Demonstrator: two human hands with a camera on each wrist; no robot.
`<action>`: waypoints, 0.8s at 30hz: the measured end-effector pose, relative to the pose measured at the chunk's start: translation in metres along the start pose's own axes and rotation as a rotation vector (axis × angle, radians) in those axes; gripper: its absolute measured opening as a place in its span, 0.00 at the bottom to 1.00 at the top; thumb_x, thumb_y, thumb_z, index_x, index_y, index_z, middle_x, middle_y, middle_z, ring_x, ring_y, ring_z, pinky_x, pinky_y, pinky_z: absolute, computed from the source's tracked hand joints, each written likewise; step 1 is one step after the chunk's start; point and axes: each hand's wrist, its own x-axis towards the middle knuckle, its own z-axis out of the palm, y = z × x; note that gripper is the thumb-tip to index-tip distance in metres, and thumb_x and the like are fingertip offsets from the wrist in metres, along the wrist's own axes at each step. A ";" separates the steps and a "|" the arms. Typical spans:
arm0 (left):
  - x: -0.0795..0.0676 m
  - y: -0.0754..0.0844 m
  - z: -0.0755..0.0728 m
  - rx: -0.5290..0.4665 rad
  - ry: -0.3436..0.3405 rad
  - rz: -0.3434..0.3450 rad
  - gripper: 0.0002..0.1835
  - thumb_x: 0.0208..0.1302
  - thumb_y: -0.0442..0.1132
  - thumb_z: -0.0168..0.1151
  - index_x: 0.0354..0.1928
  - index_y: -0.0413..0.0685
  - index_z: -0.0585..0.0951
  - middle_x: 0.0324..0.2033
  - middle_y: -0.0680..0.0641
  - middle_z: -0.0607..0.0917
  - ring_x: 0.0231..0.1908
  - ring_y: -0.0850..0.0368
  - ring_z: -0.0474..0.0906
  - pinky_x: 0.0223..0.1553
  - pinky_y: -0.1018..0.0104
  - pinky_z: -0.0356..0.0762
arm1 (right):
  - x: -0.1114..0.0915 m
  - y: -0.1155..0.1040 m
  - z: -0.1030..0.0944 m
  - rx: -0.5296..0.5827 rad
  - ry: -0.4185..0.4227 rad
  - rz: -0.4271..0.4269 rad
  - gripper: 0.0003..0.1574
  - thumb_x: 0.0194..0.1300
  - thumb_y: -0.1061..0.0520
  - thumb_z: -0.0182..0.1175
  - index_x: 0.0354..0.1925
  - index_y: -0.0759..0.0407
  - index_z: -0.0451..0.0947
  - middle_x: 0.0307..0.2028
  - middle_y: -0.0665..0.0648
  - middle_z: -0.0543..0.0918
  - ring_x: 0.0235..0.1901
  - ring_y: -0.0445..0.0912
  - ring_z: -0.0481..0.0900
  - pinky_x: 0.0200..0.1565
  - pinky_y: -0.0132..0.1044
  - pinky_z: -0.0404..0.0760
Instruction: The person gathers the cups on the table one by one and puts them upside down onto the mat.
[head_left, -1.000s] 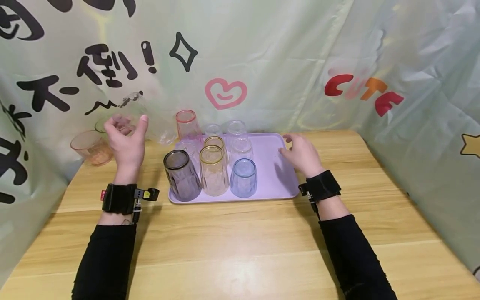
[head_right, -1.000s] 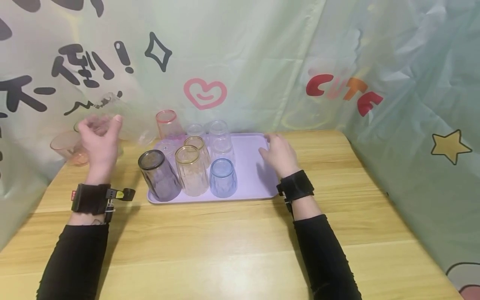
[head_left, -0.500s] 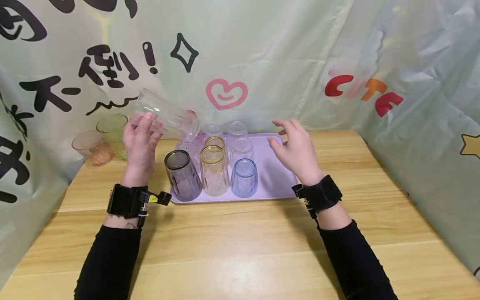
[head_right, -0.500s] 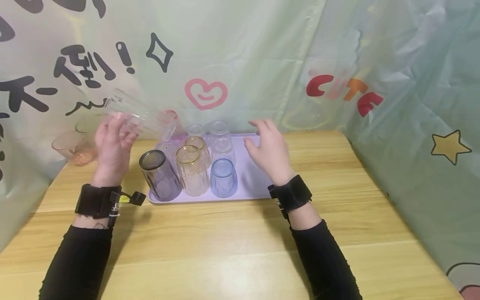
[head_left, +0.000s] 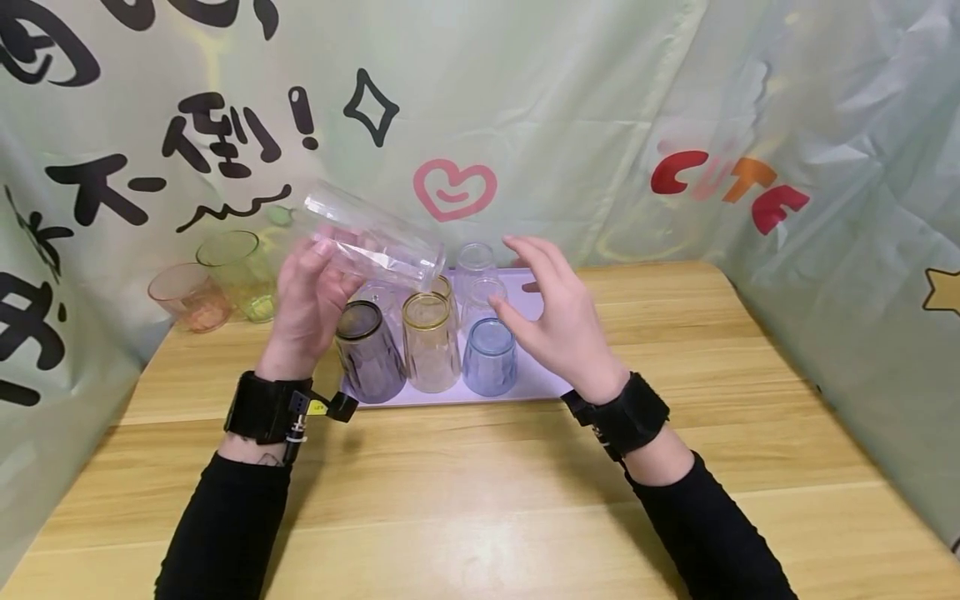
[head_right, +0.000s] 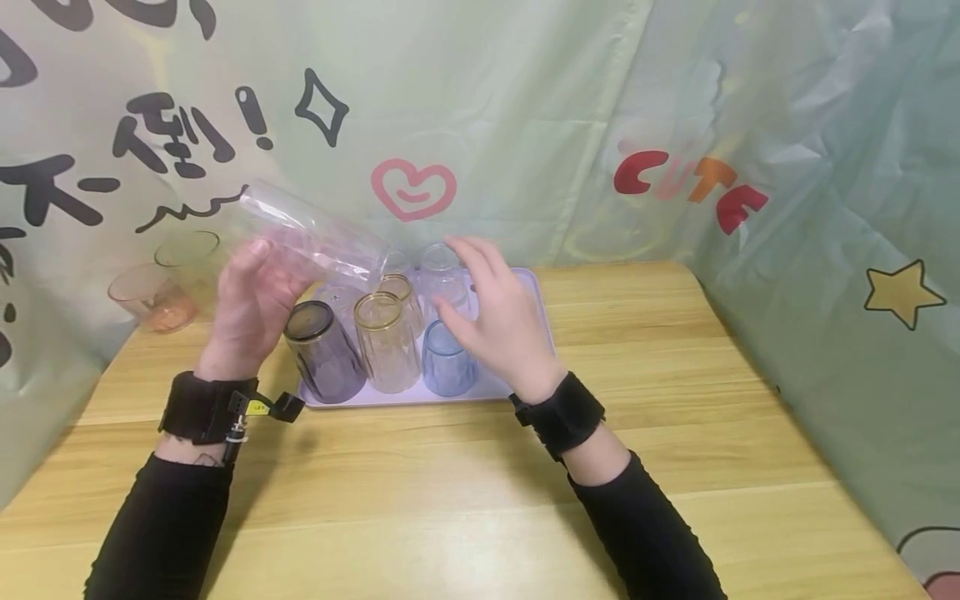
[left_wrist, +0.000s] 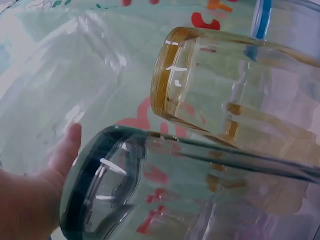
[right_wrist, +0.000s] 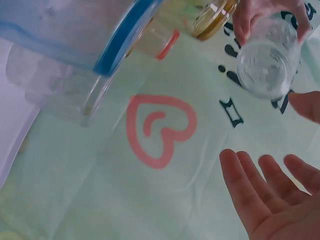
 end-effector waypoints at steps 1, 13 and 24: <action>-0.001 0.000 0.001 -0.001 -0.035 -0.003 0.23 0.53 0.42 0.60 0.49 0.38 0.71 0.51 0.40 0.74 0.48 0.44 0.70 0.47 0.58 0.75 | 0.000 -0.002 0.002 0.013 -0.001 -0.024 0.41 0.51 0.55 0.65 0.62 0.57 0.62 0.58 0.55 0.68 0.49 0.42 0.68 0.39 0.38 0.79; -0.011 -0.004 0.012 0.111 -0.204 -0.050 0.25 0.50 0.39 0.61 0.52 0.39 0.70 0.47 0.40 0.78 0.45 0.44 0.74 0.43 0.62 0.77 | 0.003 -0.033 0.014 0.146 0.037 -0.188 0.53 0.41 0.60 0.72 0.62 0.70 0.57 0.60 0.66 0.64 0.56 0.52 0.64 0.44 0.38 0.78; -0.017 -0.001 0.021 0.082 -0.341 -0.070 0.32 0.49 0.43 0.65 0.56 0.40 0.66 0.49 0.39 0.76 0.45 0.44 0.72 0.44 0.61 0.76 | 0.011 -0.056 0.002 0.232 0.116 -0.227 0.41 0.35 0.67 0.73 0.49 0.76 0.67 0.49 0.72 0.71 0.52 0.56 0.68 0.48 0.38 0.75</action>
